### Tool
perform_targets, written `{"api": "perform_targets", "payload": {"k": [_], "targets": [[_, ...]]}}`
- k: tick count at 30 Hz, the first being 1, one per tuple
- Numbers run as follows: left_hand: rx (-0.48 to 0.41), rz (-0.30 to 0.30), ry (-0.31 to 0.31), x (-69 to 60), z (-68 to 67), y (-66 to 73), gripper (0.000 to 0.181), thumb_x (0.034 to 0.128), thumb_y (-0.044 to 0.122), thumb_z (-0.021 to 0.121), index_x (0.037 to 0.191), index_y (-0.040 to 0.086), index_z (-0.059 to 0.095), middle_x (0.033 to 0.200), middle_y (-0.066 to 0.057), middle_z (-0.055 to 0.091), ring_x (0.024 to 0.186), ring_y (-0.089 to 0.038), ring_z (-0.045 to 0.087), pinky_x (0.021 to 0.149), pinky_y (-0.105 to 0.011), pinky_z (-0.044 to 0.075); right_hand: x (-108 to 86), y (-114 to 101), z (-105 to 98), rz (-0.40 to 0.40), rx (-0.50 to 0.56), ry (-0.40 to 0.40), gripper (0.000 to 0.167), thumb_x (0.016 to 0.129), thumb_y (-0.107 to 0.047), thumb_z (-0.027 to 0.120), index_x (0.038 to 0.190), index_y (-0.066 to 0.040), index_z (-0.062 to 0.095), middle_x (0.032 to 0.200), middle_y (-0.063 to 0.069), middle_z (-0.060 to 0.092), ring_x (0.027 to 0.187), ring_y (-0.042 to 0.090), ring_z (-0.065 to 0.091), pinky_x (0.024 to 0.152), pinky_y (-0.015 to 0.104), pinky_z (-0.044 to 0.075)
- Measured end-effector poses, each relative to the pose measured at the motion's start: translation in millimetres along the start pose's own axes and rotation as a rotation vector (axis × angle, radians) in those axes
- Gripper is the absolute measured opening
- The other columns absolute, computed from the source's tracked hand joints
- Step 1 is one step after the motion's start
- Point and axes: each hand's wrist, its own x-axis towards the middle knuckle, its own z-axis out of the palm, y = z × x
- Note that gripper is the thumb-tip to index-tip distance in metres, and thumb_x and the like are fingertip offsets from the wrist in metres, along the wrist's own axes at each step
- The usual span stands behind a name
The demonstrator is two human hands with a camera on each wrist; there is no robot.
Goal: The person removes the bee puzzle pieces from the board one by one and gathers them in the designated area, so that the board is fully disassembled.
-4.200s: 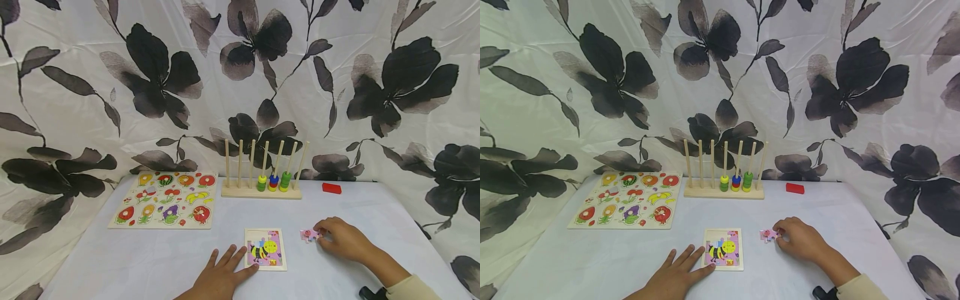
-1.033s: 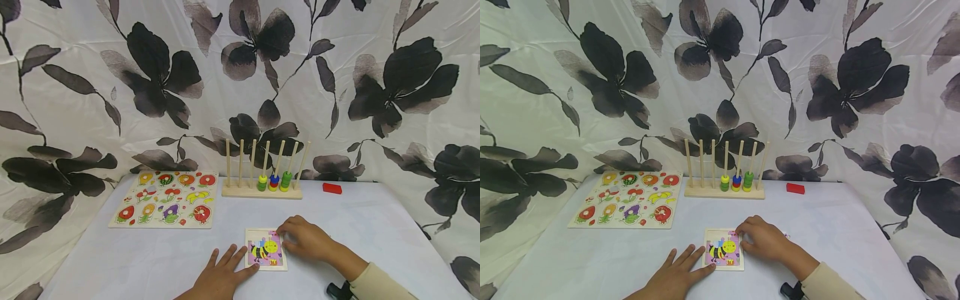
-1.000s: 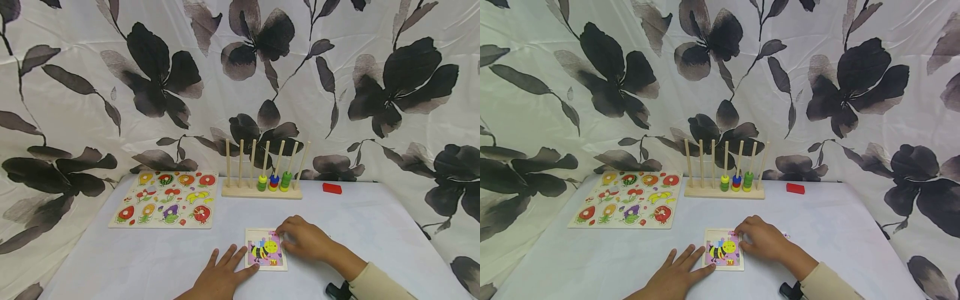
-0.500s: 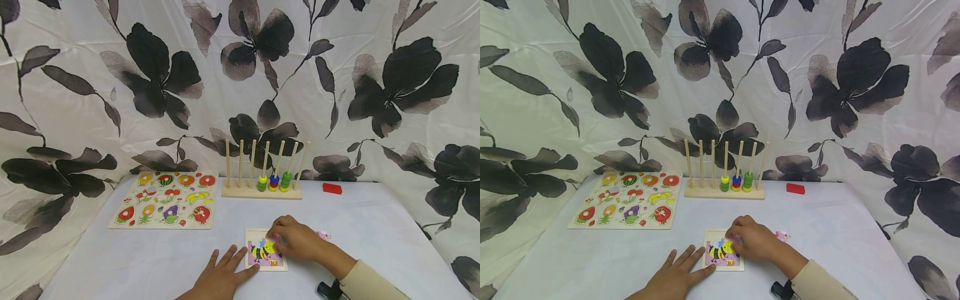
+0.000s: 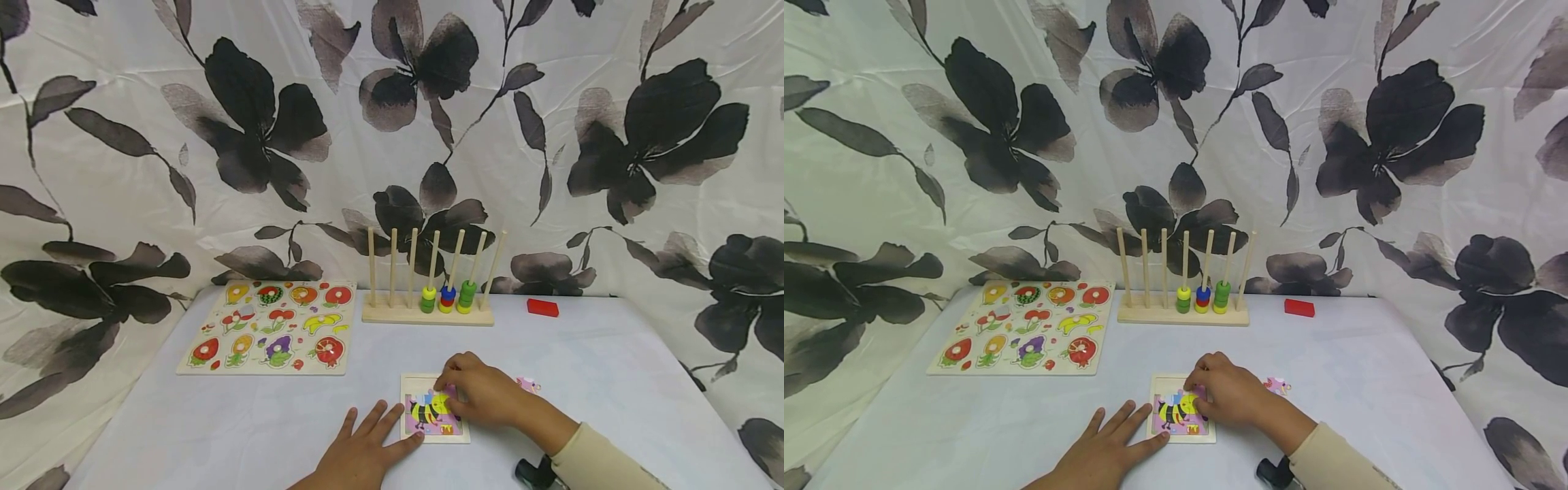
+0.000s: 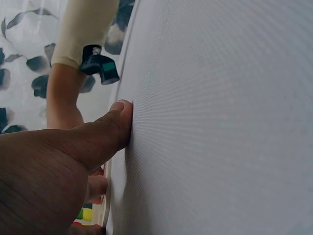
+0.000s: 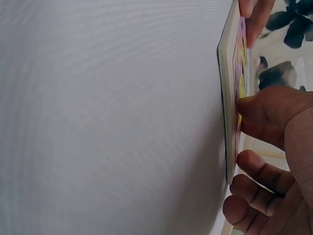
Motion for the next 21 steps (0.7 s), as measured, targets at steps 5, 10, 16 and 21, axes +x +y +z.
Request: {"api": "perform_targets", "payload": {"k": [5, 10, 16, 21], "targets": [[0.001, 0.001, 0.001, 0.4, 0.5, -0.5, 0.091, 0.0764, 0.089, 0.054, 0.156, 0.049, 0.038, 0.168, -0.001, 0.026, 0.152, -0.035, 0.024, 0.111, -0.073, 0.024, 1.4, -0.3, 0.0, 0.012, 0.002, -0.010, 0.020, 0.090, -0.023, 0.076, 0.110, -0.025, 0.075, 0.115, -0.007, 0.058, 0.110, 0.013, 0.053, 0.089, 0.037, 0.056], [-0.009, 0.002, 0.003, 0.2, 2.2, -0.7, 0.090, 0.0768, 0.089, 0.055, 0.156, 0.049, 0.038, 0.167, -0.001, 0.026, 0.152, -0.035, 0.024, 0.111, -0.073, 0.024, 1.2, -2.0, -0.6, 0.025, 0.010, -0.016, 0.020, 0.090, -0.022, 0.076, 0.110, -0.025, 0.074, 0.115, -0.007, 0.058, 0.109, 0.013, 0.052, 0.089, 0.037, 0.056], [0.000, -0.003, 0.001, 0.5, 2.4, -0.2, 0.090, 0.0767, 0.089, 0.055, 0.155, 0.049, 0.039, 0.167, -0.001, 0.026, 0.152, -0.034, 0.024, 0.111, -0.073, 0.024, -0.3, -3.3, 0.0, 0.014, -0.003, -0.001, 0.021, 0.090, -0.022, 0.077, 0.110, -0.025, 0.074, 0.116, -0.006, 0.059, 0.110, 0.014, 0.053, 0.088, 0.037, 0.056], [0.006, -0.008, 0.001, 1.1, 1.2, 0.3, 0.090, 0.0761, 0.089, 0.055, 0.155, 0.049, 0.039, 0.167, -0.001, 0.026, 0.152, -0.034, 0.024, 0.112, -0.072, 0.024, -1.0, -3.8, 0.3, -0.012, -0.017, 0.023, 0.020, 0.090, -0.019, 0.076, 0.110, -0.025, 0.073, 0.115, -0.007, 0.059, 0.111, 0.014, 0.053, 0.088, 0.038, 0.056]]}}
